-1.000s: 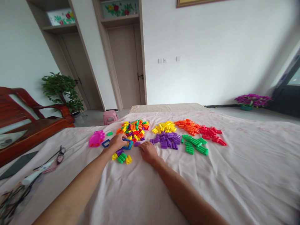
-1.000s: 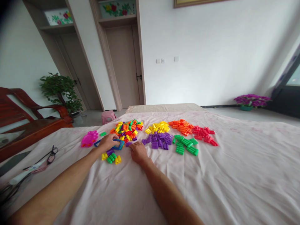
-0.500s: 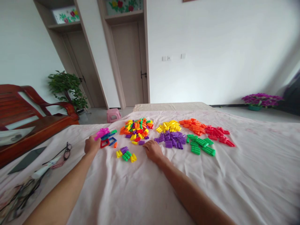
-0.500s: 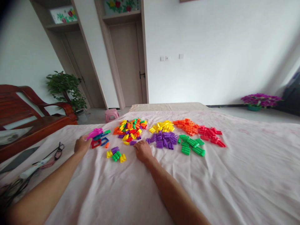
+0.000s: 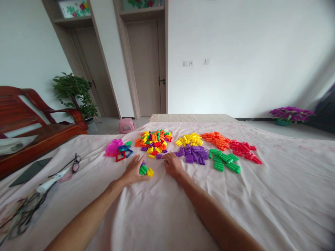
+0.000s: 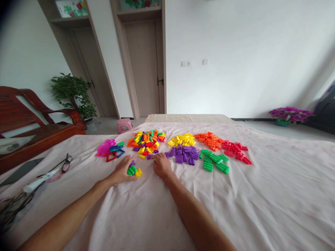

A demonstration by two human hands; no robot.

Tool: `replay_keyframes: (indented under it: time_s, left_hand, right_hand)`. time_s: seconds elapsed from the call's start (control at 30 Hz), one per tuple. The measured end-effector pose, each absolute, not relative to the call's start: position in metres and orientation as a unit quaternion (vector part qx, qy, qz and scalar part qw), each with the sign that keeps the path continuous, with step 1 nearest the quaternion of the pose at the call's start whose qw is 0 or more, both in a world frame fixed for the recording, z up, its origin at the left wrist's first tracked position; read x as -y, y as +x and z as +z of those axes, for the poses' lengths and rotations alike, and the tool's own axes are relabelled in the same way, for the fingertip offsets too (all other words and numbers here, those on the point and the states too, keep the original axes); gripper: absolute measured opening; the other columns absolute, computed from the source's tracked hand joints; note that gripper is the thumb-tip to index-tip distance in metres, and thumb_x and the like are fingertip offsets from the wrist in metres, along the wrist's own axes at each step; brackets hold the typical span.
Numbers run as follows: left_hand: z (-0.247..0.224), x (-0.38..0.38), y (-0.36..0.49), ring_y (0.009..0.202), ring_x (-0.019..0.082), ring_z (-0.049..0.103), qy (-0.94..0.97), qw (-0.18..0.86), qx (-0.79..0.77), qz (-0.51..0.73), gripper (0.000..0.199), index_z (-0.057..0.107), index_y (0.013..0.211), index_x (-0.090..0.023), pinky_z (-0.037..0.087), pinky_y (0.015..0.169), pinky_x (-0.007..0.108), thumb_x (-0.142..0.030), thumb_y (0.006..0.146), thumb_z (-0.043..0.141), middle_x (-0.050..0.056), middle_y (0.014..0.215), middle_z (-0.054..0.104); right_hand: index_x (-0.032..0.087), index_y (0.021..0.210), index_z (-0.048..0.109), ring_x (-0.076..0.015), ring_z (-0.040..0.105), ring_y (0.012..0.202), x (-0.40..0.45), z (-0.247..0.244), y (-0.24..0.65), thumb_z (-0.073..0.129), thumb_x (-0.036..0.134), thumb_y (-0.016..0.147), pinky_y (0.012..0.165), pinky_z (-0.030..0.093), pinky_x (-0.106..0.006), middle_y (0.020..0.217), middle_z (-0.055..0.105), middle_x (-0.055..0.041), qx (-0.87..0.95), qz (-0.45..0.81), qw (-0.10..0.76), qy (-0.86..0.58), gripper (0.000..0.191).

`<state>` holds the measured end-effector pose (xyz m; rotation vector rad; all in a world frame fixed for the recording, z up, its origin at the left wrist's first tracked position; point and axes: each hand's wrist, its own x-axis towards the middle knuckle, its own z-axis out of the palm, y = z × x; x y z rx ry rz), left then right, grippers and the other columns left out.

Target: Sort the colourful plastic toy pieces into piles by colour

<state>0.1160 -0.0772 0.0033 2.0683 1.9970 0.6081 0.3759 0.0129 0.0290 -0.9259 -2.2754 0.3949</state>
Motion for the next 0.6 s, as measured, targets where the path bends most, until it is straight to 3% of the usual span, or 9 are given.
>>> replay_keyframes:
  time_s: [0.07,0.13,0.33,0.5,0.6]
  left_hand:
    - [0.002,0.075,0.138,0.153,0.038,0.014,0.715,0.099,-0.664,0.196,0.124,0.026,0.158,-0.027,0.022,0.12,0.05,-0.063,0.054,0.081,0.016,0.164,0.023]
    - [0.001,0.068,0.155,0.153,0.038,0.014,0.715,0.075,-0.662,0.212,0.115,0.03,0.157,-0.028,0.021,0.12,0.049,-0.063,0.059,0.078,0.016,0.165,0.021]
    - [0.003,0.026,0.167,0.147,0.043,0.025,0.542,0.029,-0.746,0.386,0.099,0.046,0.145,-0.018,0.021,0.117,0.059,-0.055,0.06,0.081,0.024,0.158,0.031]
    - [0.002,0.015,0.154,0.139,0.026,0.045,0.512,0.035,-0.721,0.466,0.069,0.047,0.142,-0.018,0.037,0.114,0.04,-0.048,0.081,0.064,0.016,0.146,0.051]
    - [-0.004,0.018,0.145,0.132,0.024,0.052,0.463,0.04,-0.727,0.505,0.057,0.048,0.14,-0.015,0.04,0.111,0.039,-0.045,0.092,0.047,0.017,0.141,0.056]
  right_hand:
    - [0.02,0.113,0.071,-0.0213,0.057,0.113,-0.014,0.028,0.377,0.05,0.005,0.08,0.1,0.043,-0.031,0.115,0.07,-0.0072,0.848,0.158,0.34,-0.375,0.041]
    - [0.019,0.116,0.069,-0.0225,0.057,0.115,-0.016,0.027,0.378,0.05,0.004,0.079,0.102,0.043,-0.033,0.118,0.069,-0.0086,0.831,0.155,0.35,-0.405,0.044]
    - [0.021,0.116,0.068,-0.0212,0.059,0.116,-0.021,0.022,0.378,0.052,0.007,0.082,0.103,0.044,-0.032,0.121,0.067,-0.0083,0.838,0.186,0.348,-0.378,0.04]
    - [0.02,0.117,0.068,-0.02,0.06,0.114,-0.022,0.018,0.38,0.052,0.009,0.085,0.102,0.045,-0.031,0.122,0.067,-0.0082,0.826,0.188,0.364,-0.386,0.037]
    - [0.02,0.112,0.07,-0.0204,0.062,0.111,-0.022,0.02,0.381,0.051,0.008,0.086,0.098,0.046,-0.029,0.118,0.069,-0.0088,0.824,0.18,0.346,-0.412,0.034]
